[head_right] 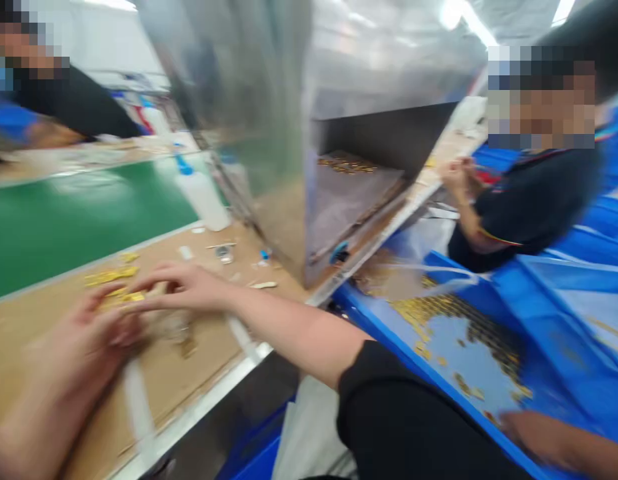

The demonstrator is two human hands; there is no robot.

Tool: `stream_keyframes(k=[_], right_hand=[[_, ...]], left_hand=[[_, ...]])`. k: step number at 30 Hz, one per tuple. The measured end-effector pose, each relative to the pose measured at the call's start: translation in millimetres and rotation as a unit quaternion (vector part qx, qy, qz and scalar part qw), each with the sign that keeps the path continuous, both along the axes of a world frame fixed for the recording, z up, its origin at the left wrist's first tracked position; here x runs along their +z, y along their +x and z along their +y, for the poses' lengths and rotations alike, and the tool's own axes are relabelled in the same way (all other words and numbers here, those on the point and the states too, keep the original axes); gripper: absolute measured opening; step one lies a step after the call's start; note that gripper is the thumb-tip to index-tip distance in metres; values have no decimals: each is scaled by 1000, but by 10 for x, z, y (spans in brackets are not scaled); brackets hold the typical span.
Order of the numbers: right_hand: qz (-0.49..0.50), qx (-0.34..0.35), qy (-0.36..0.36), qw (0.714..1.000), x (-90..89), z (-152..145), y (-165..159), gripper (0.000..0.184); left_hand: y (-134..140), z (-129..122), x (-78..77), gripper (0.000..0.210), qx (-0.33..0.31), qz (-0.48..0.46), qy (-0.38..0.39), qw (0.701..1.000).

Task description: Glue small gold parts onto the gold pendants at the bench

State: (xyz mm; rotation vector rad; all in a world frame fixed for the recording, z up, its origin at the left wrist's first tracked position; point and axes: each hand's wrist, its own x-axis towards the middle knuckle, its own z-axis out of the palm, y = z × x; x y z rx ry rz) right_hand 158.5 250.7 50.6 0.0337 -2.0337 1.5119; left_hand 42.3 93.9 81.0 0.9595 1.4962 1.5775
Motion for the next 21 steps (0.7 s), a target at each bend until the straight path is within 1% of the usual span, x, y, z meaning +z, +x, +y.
stream_keyframes(k=[1, 2, 4, 7, 10, 13, 15, 17, 19, 21], right_hand=[[10, -2, -8, 1000, 0, -30, 26, 29], [11, -2, -19, 1000, -3, -56, 44, 33], [-2, -3, -36, 999, -9, -91, 62, 36], [-18, -12, -48, 999, -4, -121, 77, 32], [-48, -6, -117, 992, 11, -148, 88, 34], [-88, 6, -206, 975, 29, -168, 93, 40], [-99, 9, -250, 963, 44, -173, 94, 46], [-98, 8, -274, 957, 56, -174, 93, 50], [-96, 7, -280, 955, 59, -173, 91, 51], [-94, 9, -276, 957, 54, -171, 89, 49]], left_hand=[[-4, -41, 13, 46, 8, -51, -3, 999], [-3, -50, 10, 54, 5, -74, -1, 997], [-12, -15, -31, 62, 12, -74, 18, 997], [-47, 26, -93, 63, 14, -83, 40, 996], [-42, -4, -87, 61, 4, -108, 49, 993], [-11, -47, -48, 57, -9, -123, 75, 990], [9, -68, -31, 51, 2, -81, 104, 991], [22, -88, -25, 46, 47, 14, 141, 989], [25, -109, -23, 43, 106, 137, 175, 969], [19, -128, -21, 38, 139, 241, 199, 940]])
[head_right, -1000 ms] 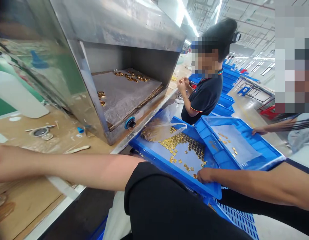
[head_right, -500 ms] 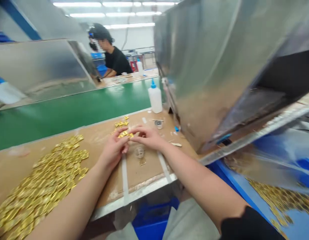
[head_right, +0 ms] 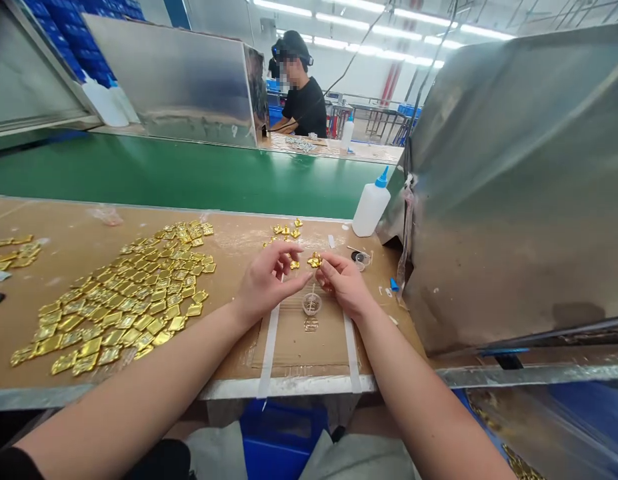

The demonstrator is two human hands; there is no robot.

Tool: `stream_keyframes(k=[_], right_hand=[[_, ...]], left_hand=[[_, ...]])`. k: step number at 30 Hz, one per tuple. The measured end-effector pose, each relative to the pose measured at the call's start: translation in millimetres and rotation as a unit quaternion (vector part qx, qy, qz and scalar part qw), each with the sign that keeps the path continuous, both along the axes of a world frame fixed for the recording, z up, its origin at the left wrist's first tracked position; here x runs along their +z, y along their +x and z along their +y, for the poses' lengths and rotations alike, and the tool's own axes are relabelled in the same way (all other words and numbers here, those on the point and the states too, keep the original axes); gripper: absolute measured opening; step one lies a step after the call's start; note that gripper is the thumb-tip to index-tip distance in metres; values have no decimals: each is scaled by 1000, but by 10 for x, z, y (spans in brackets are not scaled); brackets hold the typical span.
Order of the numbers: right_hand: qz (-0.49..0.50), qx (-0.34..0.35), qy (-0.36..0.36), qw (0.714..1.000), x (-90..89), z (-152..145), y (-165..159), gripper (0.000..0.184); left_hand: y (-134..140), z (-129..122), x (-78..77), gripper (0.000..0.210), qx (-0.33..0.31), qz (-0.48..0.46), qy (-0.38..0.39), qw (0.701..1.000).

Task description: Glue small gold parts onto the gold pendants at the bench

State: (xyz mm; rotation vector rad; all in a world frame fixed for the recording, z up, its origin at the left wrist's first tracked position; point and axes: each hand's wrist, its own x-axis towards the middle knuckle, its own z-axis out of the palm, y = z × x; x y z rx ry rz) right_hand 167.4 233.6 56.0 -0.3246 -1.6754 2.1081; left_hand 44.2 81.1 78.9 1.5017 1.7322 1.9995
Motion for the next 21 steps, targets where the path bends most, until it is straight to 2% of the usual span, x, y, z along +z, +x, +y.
stream_keyframes(k=[3, 9, 13, 16, 21], right_hand=[[2, 2, 11, 1000, -4, -4, -2, 48], [-9, 12, 33, 999, 21, -32, 10, 48], [-23, 23, 41, 999, 10, -38, 15, 48], [-14, 5, 42, 999, -9, -34, 12, 45], [55, -42, 88, 994, 10, -41, 11, 34]], left_hand=[[-12, -8, 5, 30, 7, 65, 15, 998], [-9, 18, -2, 26, -15, 31, 15, 999], [-7, 13, -14, 23, -8, 64, 22, 998], [-6, 8, 2, 23, -4, 85, 35, 996], [17, -1, 57, 21, -31, 53, 55, 997]])
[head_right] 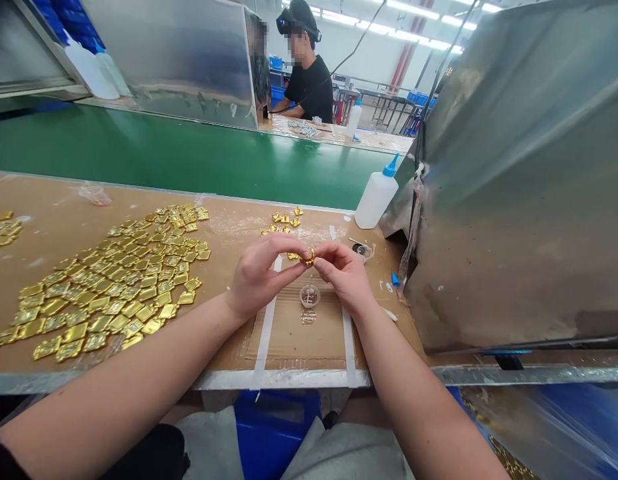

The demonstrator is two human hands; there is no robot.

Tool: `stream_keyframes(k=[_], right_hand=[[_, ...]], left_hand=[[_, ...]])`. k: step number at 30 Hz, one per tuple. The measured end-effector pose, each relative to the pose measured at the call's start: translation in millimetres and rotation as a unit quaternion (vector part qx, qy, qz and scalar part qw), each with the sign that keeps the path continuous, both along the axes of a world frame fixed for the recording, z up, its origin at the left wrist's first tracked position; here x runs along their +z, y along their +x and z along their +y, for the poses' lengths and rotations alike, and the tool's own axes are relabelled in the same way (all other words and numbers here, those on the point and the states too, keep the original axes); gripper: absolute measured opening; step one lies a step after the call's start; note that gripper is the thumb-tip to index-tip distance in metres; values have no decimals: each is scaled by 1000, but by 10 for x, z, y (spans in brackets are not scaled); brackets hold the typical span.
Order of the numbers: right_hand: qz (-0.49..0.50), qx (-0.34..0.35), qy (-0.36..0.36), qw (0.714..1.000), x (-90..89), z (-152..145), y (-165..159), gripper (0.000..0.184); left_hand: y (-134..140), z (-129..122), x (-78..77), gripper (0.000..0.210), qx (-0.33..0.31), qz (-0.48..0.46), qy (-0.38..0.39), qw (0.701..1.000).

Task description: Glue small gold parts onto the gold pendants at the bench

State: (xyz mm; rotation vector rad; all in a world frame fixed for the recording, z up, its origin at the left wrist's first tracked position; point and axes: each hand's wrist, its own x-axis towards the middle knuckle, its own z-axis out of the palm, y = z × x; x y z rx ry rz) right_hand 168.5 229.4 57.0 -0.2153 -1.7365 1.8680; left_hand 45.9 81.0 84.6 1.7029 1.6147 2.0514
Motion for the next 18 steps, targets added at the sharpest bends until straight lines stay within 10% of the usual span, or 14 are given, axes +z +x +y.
stream_keyframes(k=[11, 18], right_hand=[[32, 32, -13, 999, -3, -32, 19, 30], [40, 71, -55, 995, 47, -79, 27, 32]], left_hand=[[94, -25, 30, 25, -6, -92, 17, 996], [34, -38, 17, 21, 45, 95, 42, 994]])
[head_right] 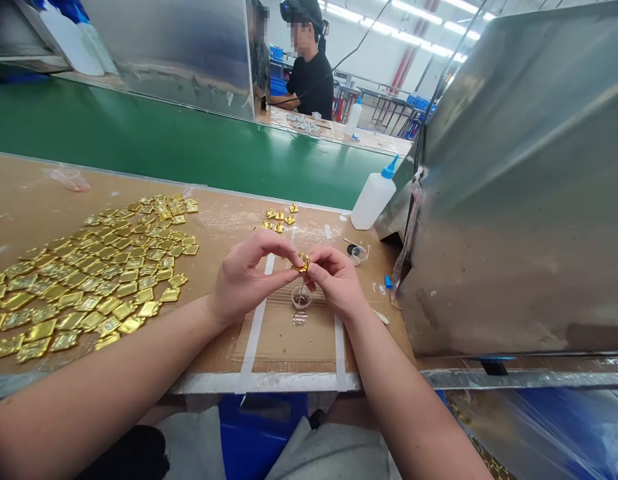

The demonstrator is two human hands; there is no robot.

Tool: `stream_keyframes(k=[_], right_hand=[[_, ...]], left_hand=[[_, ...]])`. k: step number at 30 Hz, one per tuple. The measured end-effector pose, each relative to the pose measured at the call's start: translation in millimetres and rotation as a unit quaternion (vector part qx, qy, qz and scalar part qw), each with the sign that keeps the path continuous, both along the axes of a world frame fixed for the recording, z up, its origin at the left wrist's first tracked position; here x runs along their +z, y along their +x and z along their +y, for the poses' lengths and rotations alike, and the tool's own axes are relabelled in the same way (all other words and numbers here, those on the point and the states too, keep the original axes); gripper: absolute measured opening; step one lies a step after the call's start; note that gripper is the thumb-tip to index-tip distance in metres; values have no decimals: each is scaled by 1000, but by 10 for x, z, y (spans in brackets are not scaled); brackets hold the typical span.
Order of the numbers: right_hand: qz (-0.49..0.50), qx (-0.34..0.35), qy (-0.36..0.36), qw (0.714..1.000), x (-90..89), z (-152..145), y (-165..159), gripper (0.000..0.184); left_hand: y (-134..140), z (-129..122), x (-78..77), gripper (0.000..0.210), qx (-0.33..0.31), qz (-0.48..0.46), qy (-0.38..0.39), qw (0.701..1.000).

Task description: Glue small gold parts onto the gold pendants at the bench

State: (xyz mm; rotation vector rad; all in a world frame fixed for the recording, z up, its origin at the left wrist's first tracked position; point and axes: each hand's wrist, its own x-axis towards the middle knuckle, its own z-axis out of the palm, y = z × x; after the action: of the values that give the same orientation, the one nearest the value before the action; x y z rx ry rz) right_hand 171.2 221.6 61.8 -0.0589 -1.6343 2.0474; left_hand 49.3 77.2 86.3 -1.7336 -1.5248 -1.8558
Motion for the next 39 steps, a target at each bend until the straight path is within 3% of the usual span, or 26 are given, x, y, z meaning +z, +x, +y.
stream_keyframes(k=[11, 39], right_hand=[[-3, 26, -12, 1000, -34, -15, 24, 26], [-16, 21, -13, 1000, -25, -63, 47, 32]], left_hand=[[-45, -35, 28, 18, 24, 97, -7, 995], [-62, -31, 9, 21, -4, 83, -6, 997]])
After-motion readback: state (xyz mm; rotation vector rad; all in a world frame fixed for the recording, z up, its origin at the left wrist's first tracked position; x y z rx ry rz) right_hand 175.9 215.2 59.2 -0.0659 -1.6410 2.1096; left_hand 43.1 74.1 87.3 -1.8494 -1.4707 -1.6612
